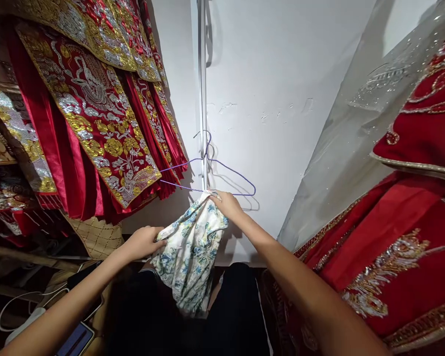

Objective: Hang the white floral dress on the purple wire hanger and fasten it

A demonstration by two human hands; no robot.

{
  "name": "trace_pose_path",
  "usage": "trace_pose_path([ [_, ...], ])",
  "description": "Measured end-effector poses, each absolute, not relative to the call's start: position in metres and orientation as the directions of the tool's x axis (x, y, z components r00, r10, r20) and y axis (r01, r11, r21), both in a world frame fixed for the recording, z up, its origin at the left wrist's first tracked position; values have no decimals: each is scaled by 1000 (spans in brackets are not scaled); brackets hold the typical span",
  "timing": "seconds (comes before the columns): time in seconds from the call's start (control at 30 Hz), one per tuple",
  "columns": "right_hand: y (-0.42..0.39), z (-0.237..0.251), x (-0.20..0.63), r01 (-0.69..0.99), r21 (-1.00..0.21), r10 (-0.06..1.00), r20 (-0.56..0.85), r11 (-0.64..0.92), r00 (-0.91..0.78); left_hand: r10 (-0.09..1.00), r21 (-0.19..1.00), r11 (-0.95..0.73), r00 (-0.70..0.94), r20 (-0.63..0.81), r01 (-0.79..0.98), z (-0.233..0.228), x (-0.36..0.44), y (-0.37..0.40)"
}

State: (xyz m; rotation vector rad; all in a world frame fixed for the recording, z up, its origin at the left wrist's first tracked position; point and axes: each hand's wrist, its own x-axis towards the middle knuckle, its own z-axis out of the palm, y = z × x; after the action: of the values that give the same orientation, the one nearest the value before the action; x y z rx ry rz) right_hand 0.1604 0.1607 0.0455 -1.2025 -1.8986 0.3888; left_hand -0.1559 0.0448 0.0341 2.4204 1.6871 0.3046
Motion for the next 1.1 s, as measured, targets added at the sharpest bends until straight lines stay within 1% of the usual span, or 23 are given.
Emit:
trace_pose_path([
  [0.1, 143, 49, 193, 746, -455, 823, 524, 486, -217, 940, 262, -342, 323, 113, 902, 39, -158, 47],
  [0.17, 131, 58, 214, 798, -367, 800, 557, 478, -223, 929, 278, -364, 326, 175, 889, 48, -153, 52],
  [0.27, 118, 77, 234, 832, -305, 778, 589, 464, -218, 899, 323, -413, 324, 296, 852, 64, -141, 69],
  [0.33, 111, 90, 237, 836, -288, 773, 593, 466, -226, 881, 408, -432, 281, 380, 804, 72, -136, 86],
  [0.4, 104, 97, 234, 820, -312, 771, 595, 479, -224, 883, 540, -420, 191, 428, 729, 76, -134, 106],
  [0.47, 98, 98, 226, 776, -381, 775, 596, 503, -210, 899, 644, -388, 117, 422, 659, 78, -135, 124],
  [0.5, 97, 97, 223, 746, -423, 780, 593, 514, -201, 909, 675, -372, 101, 405, 637, 77, -135, 131],
  [0.57, 95, 92, 216, 689, -495, 792, 580, 529, -190, 928, 707, -342, 103, 359, 619, 72, -137, 140],
  [0.67, 98, 87, 212, 650, -543, 807, 558, 531, -193, 946, 749, -310, 112, 303, 585, 64, -139, 141],
  [0.73, 99, 87, 212, 646, -552, 812, 551, 527, -192, 944, 787, -313, 85, 319, 531, 64, -141, 138],
  [0.77, 99, 89, 213, 646, -557, 815, 548, 522, -187, 934, 800, -336, 63, 353, 496, 66, -143, 136],
  [0.8, 98, 92, 212, 644, -567, 820, 545, 514, -176, 914, 796, -378, 50, 404, 473, 71, -144, 134],
  [0.83, 97, 94, 212, 638, -583, 828, 537, 503, -162, 883, 768, -436, 59, 465, 470, 77, -146, 133],
  [0.87, 94, 97, 210, 627, -605, 838, 525, 490, -148, 842, 713, -504, 94, 531, 487, 84, -146, 133],
  [0.93, 88, 101, 205, 589, -666, 865, 485, 459, -126, 740, 556, -627, 195, 644, 546, 99, -143, 135],
  [0.97, 85, 103, 203, 562, -699, 880, 460, 442, -120, 690, 490, -665, 211, 693, 563, 106, -140, 136],
  [1.0, 82, 103, 200, 533, -730, 892, 437, 429, -120, 647, 455, -683, 184, 740, 572, 112, -135, 138],
  [1.03, 80, 103, 197, 501, -758, 901, 416, 418, -123, 613, 450, -685, 120, 781, 573, 117, -129, 140],
  [1.07, 78, 102, 195, 468, -783, 908, 399, 410, -128, 595, 472, -673, 38, 803, 570, 121, -123, 142],
  [1.1, 77, 101, 194, 436, -804, 913, 385, 403, -135, 602, 514, -649, -34, 797, 560, 125, -118, 145],
])
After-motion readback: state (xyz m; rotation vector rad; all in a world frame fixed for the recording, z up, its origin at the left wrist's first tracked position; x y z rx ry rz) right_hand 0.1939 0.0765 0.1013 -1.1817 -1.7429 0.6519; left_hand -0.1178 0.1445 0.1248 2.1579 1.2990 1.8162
